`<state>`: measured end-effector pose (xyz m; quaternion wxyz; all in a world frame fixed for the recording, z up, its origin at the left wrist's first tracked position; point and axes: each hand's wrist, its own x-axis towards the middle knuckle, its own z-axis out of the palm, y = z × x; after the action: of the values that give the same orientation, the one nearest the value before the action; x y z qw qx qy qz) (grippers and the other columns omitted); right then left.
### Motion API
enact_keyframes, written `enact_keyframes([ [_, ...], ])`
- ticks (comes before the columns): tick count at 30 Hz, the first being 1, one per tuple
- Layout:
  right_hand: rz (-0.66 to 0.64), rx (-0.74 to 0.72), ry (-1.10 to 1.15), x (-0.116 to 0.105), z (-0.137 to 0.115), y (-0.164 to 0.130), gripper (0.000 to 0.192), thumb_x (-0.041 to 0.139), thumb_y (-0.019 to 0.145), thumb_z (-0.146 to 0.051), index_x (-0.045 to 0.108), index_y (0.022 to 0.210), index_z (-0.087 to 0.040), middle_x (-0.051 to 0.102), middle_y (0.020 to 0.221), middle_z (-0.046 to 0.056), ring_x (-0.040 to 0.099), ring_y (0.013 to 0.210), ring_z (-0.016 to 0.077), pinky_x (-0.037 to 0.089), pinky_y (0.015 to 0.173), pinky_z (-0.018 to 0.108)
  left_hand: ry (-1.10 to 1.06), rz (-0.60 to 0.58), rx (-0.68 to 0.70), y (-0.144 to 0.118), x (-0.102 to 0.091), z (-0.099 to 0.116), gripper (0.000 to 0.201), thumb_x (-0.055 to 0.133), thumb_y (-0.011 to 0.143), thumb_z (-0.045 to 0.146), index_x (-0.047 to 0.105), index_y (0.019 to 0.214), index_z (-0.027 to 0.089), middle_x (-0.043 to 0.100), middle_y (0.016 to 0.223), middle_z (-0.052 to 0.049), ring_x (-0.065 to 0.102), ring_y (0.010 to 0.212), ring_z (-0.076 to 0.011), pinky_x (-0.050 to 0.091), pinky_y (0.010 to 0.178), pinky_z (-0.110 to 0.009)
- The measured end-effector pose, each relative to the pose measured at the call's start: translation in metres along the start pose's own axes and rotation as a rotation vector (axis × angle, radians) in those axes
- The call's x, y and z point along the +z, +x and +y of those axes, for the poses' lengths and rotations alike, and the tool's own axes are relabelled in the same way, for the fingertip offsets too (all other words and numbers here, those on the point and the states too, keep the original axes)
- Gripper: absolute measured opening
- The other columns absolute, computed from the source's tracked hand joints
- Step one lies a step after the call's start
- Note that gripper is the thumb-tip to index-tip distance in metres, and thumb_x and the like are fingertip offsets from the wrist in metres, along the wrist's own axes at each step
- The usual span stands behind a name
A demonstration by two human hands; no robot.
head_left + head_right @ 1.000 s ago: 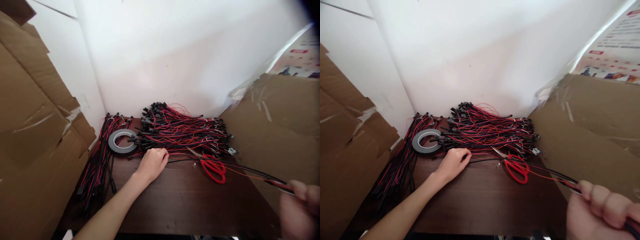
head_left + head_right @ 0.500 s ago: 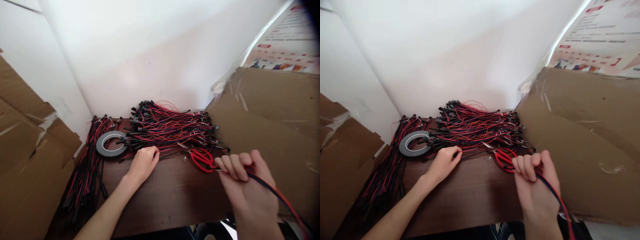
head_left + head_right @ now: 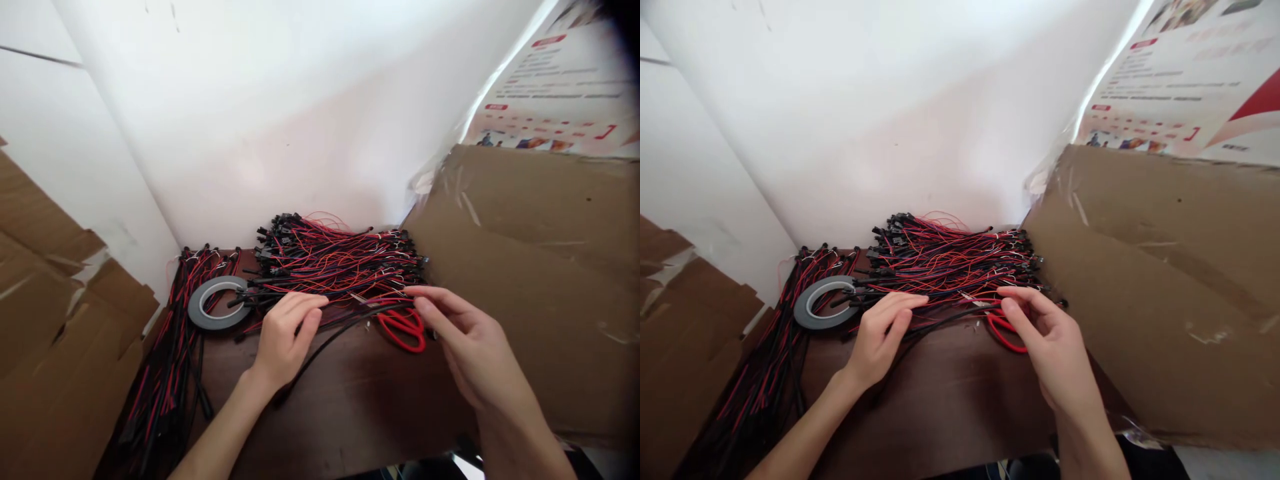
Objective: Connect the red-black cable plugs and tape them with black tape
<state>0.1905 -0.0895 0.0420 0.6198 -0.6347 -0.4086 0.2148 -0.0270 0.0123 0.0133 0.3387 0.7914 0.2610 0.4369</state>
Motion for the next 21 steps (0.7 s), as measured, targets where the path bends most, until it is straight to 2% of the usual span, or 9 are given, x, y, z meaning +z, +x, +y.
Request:
enact_keyframes([
  [2,0.014,0.008,-0.002,-0.001,0.007,-0.001,0.034,0.074,0.074,-0.049,0.074,0.097,-0.023,0.072,0.096,0.006,0.066,0.085,0.0206,0.053,0.073,0.032,-0.381,-0.145,-0.235,0.002,-0.002,0.003,0.064,0.025,0.098,0.056,0.07,0.102,0.011,0.073,0.101,-0.017,0.069,0.092,-0.0236,0.056,0.071,-0.034],
  [4,0.068,0.02,0.018,-0.002,0.012,-0.001,0.033,0.075,0.073,-0.047,0.074,0.095,-0.024,0.073,0.097,0.006,0.066,0.088,0.0206,0.053,0.076,0.032,-0.61,-0.326,-0.404,0.004,-0.004,0.005,0.066,0.035,0.093,0.065,0.065,0.112,0.009,0.073,0.095,-0.017,0.068,0.079,-0.0211,0.054,0.062,-0.03],
  [6,0.128,0.031,0.038,-0.006,0.016,-0.001,0.032,0.076,0.072,-0.047,0.074,0.095,-0.025,0.073,0.096,0.005,0.065,0.087,0.0196,0.053,0.076,0.031,-0.626,-0.469,-0.478,0.005,-0.006,0.006,0.065,0.059,0.083,0.061,0.057,0.124,0.011,0.071,0.085,-0.011,0.063,0.064,-0.015,0.05,0.057,-0.026],
  [8,0.174,0.027,0.03,-0.012,0.017,-0.001,0.032,0.076,0.072,-0.047,0.074,0.095,-0.025,0.073,0.093,0.003,0.065,0.083,0.0178,0.053,0.073,0.029,-0.539,-0.544,-0.515,0.006,-0.007,0.007,0.062,0.069,0.078,0.054,0.059,0.121,0.011,0.063,0.07,-0.002,0.051,0.053,-0.0092,0.043,0.048,-0.02],
  [11,0.149,0.017,-0.067,-0.025,0.015,-0.003,0.036,0.076,0.07,-0.049,0.074,0.097,-0.025,0.073,0.087,0.003,0.065,0.077,0.0166,0.053,0.068,0.027,-0.447,-0.544,-0.501,0.006,-0.008,0.004,0.047,0.058,0.085,0.055,0.067,0.094,0.01,0.041,0.056,0.006,0.033,0.046,-0.0049,0.026,0.041,-0.016],
  [14,0.016,0.054,-0.196,-0.038,0.013,-0.008,0.042,0.076,0.068,-0.052,0.074,0.098,-0.022,0.075,0.082,0.005,0.068,0.071,0.0192,0.053,0.058,0.027,-0.484,-0.473,-0.483,0.006,-0.009,0.001,0.048,0.053,0.088,0.057,0.063,0.085,0.011,0.028,0.053,0.008,0.021,0.046,-0.0042,0.016,0.041,-0.018],
  [18,-0.105,0.101,-0.298,-0.051,0.017,-0.017,0.039,0.076,0.066,-0.053,0.076,0.089,-0.021,0.076,0.077,0.007,0.07,0.065,0.0214,0.054,0.053,0.027,-0.56,-0.451,-0.531,0.006,-0.008,-0.002,0.047,0.055,0.086,0.059,0.059,0.083,0.012,0.025,0.053,0.01,0.017,0.045,-0.0041,0.014,0.041,-0.018],
  [21,-0.121,0.094,-0.325,-0.061,0.024,-0.022,0.037,0.076,0.065,-0.052,0.077,0.087,-0.023,0.077,0.078,0.007,0.071,0.068,0.0228,0.056,0.055,0.028,-0.537,-0.458,-0.516,0.006,-0.008,-0.001,0.048,0.055,0.086,0.059,0.062,0.085,0.011,0.026,0.052,0.009,0.019,0.045,-0.0043,0.015,0.042,-0.019],
])
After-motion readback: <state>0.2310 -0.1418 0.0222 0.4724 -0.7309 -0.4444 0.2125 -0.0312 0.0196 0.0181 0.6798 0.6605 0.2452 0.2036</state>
